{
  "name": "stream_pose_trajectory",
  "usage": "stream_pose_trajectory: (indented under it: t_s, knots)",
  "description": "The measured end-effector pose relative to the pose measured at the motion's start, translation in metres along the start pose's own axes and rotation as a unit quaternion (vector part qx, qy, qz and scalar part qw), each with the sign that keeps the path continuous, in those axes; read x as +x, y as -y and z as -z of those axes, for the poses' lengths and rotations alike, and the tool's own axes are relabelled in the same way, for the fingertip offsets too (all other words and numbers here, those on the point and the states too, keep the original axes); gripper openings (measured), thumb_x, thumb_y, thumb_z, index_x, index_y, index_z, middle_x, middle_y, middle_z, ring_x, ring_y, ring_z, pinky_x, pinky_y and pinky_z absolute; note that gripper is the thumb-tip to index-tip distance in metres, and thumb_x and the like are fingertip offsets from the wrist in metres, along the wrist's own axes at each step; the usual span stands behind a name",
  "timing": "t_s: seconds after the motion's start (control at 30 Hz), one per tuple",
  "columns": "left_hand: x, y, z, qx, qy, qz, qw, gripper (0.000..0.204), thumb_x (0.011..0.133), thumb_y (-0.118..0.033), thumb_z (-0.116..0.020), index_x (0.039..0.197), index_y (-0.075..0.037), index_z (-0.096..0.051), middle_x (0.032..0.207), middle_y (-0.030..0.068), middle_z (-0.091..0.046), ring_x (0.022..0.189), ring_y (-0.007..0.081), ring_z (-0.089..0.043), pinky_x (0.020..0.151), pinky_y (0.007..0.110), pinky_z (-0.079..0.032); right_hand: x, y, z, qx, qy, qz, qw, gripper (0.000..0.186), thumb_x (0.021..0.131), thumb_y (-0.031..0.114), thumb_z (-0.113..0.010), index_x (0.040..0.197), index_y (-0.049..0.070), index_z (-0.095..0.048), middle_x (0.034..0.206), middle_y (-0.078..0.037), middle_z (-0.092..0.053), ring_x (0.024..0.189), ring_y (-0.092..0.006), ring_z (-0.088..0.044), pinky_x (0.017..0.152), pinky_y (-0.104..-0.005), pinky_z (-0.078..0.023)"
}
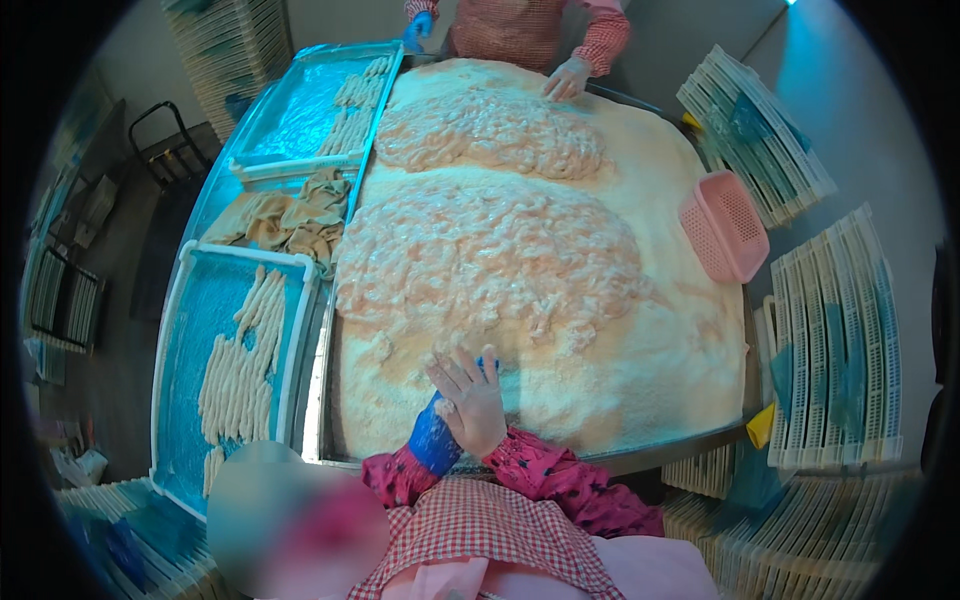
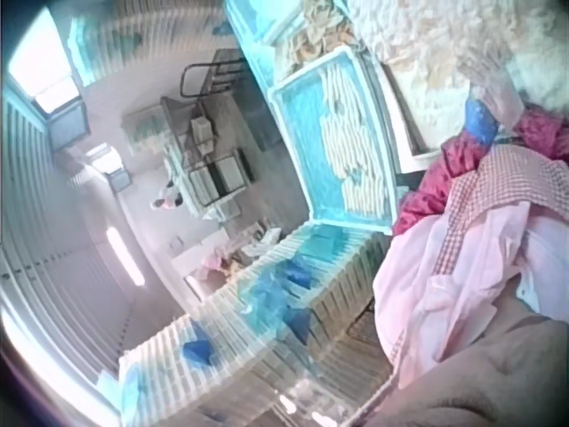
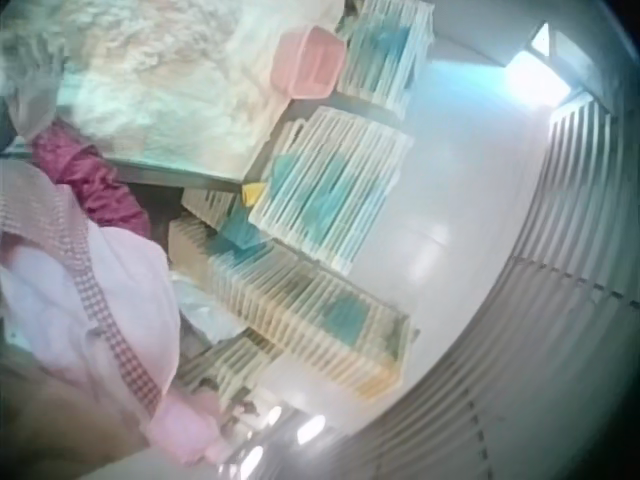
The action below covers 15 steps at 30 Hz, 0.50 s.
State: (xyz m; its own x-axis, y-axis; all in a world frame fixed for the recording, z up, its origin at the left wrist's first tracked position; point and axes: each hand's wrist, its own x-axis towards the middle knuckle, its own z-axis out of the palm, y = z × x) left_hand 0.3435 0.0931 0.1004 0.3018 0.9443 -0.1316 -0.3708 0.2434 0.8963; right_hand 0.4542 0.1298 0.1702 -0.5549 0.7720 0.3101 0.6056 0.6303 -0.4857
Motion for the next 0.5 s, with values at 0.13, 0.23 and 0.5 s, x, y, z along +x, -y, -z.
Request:
stream_pose_trajectory:
  t_s: [0.13, 0.23, 0.5]
  knots:
    - [-0.002, -0.021, -0.030, -0.191, -0.111, -0.037, 0.975, 0.051, 0.094, -0.019, -0.037, 0.139, -0.003, -0.020, 0.141, 0.0125, -0.027, 0.128, 0.0236, -0.030, 0.106, 0.034, -0.025, 0.008, -0.004, 0.001, 0.099, -0.039, 0.024, 0.994, 0.060, 0.091, 0.044, -0.035, 0.135, 0.004, -0.031, 0.143, -0.015, -0.026, 0.131, -0.0352, -0.024, 0.107, -0.0497, -0.014]
    - [0.019, 0.003, -0.014, -0.259, -0.085, -0.170, 0.947, 0.046, 0.094, -0.026, -0.038, 0.134, -0.004, -0.029, 0.131, 0.0145, -0.039, 0.119, 0.0237, -0.040, 0.100, 0.035, -0.032, 0.012, 0.010, 0.007, 0.314, -0.042, 0.053, 0.947, 0.064, 0.089, 0.047, -0.040, 0.134, 0.002, -0.031, 0.140, -0.019, -0.029, 0.131, -0.0344, -0.024, 0.107, -0.0447, -0.018]
    - [-0.027, -0.058, 0.038, -0.422, -0.287, -0.043, 0.859, 0.040, 0.095, -0.033, -0.037, 0.122, -0.005, -0.045, 0.097, 0.0060, -0.058, 0.077, 0.0138, -0.054, 0.069, 0.024, -0.044, -0.006, -0.104, 0.047, -0.306, -0.170, -0.149, 0.925, 0.028, 0.071, 0.016, -0.065, 0.097, 0.009, -0.057, 0.086, -0.009, -0.056, 0.085, -0.0306, -0.052, 0.075, -0.0439, -0.042]
